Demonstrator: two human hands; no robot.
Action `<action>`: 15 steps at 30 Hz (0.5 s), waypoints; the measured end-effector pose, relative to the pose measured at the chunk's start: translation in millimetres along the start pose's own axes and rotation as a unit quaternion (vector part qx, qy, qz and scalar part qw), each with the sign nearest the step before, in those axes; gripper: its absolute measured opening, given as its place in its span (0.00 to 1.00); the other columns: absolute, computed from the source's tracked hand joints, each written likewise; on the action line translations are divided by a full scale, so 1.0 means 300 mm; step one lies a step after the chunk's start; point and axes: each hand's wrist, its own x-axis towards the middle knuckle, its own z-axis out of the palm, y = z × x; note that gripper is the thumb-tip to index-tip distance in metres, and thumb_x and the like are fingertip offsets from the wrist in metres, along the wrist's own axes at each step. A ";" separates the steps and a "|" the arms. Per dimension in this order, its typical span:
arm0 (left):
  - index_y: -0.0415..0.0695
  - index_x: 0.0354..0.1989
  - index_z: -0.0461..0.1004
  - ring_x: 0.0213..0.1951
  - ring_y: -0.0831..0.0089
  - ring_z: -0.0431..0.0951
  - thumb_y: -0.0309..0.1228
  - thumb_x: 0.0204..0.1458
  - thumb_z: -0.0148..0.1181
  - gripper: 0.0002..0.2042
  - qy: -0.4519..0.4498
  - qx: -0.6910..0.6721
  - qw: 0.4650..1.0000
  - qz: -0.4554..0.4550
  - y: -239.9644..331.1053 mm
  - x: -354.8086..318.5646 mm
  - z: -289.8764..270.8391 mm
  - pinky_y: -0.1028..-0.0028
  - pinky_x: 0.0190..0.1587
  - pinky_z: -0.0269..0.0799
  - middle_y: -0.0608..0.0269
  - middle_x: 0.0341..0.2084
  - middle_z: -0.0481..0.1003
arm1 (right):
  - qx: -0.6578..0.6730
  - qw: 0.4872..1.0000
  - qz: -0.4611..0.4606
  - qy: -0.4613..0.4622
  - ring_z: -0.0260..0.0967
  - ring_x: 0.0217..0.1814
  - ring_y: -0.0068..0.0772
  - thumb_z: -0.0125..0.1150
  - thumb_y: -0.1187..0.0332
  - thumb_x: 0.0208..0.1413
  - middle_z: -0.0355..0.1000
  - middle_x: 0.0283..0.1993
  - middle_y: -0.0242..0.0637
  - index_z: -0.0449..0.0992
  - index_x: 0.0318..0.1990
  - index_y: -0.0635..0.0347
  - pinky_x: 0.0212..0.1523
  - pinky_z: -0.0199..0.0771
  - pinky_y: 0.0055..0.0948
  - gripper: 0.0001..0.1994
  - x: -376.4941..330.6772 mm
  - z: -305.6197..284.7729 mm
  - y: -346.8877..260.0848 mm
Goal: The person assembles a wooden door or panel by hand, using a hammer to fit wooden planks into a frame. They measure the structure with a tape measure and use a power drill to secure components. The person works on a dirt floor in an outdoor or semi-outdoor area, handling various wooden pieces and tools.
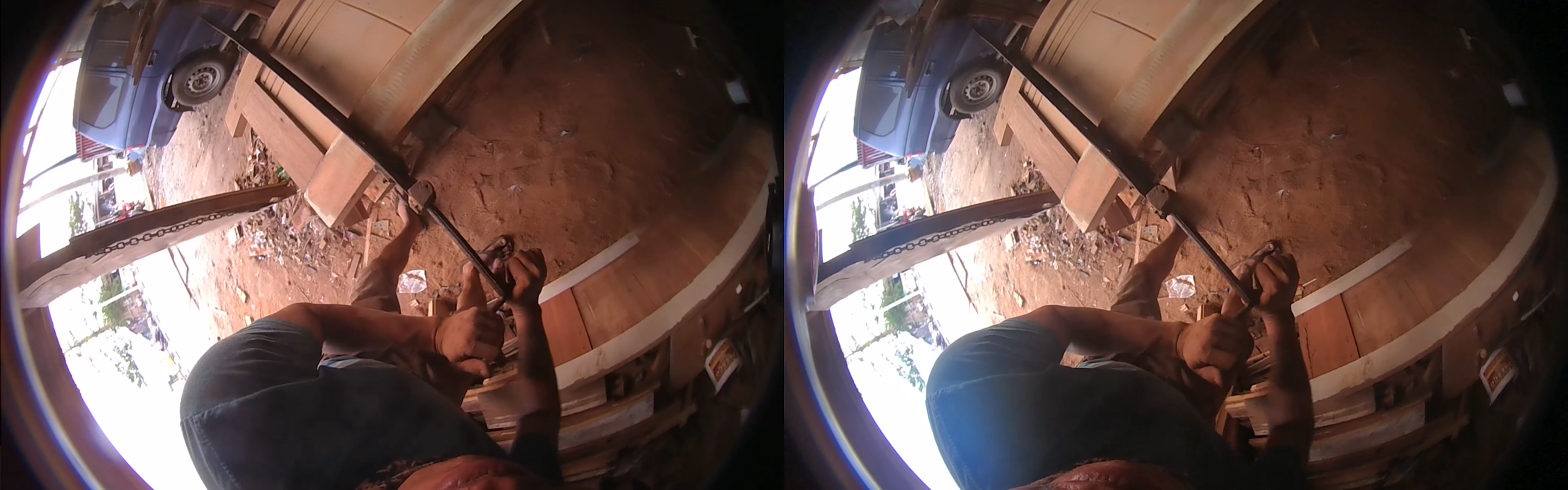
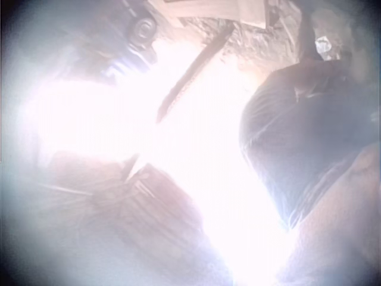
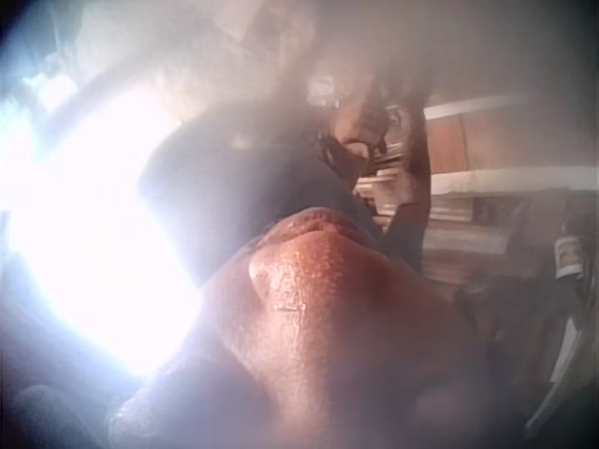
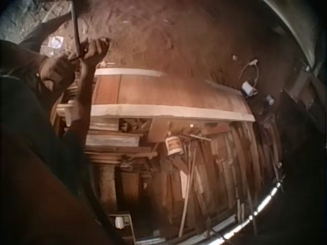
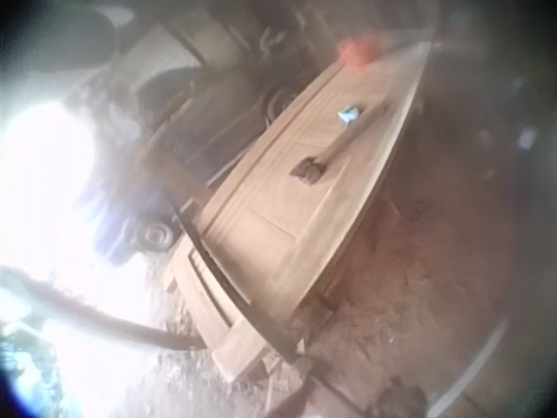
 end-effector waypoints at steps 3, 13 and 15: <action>0.41 0.25 0.72 0.24 0.56 0.72 0.45 0.63 0.53 0.20 0.053 -0.012 0.998 -0.010 -0.008 0.006 0.022 0.61 0.27 0.66 0.56 0.19 0.68 | -0.008 0.999 0.030 0.031 0.59 0.22 0.47 0.59 0.66 0.53 0.59 0.18 0.42 0.59 0.13 0.59 0.26 0.58 0.41 0.20 -0.015 0.015 -0.005; 0.42 0.31 0.76 0.27 0.54 0.79 0.39 0.65 0.51 0.15 0.046 0.118 0.926 -0.355 0.002 0.323 0.024 0.63 0.31 0.73 0.55 0.22 0.77 | 0.313 0.867 0.373 0.109 0.63 0.42 0.33 0.52 0.55 0.65 0.65 0.40 0.36 0.67 0.42 0.55 0.43 0.63 0.36 0.13 -0.258 0.194 -0.164; 0.41 0.32 0.75 0.29 0.52 0.80 0.40 0.65 0.51 0.16 0.021 0.138 0.892 -0.431 -0.051 0.418 0.001 0.61 0.32 0.74 0.53 0.21 0.77 | 0.426 0.750 0.498 0.090 0.64 0.49 0.31 0.51 0.52 0.66 0.66 0.48 0.34 0.67 0.49 0.54 0.50 0.65 0.35 0.16 -0.262 0.164 -0.236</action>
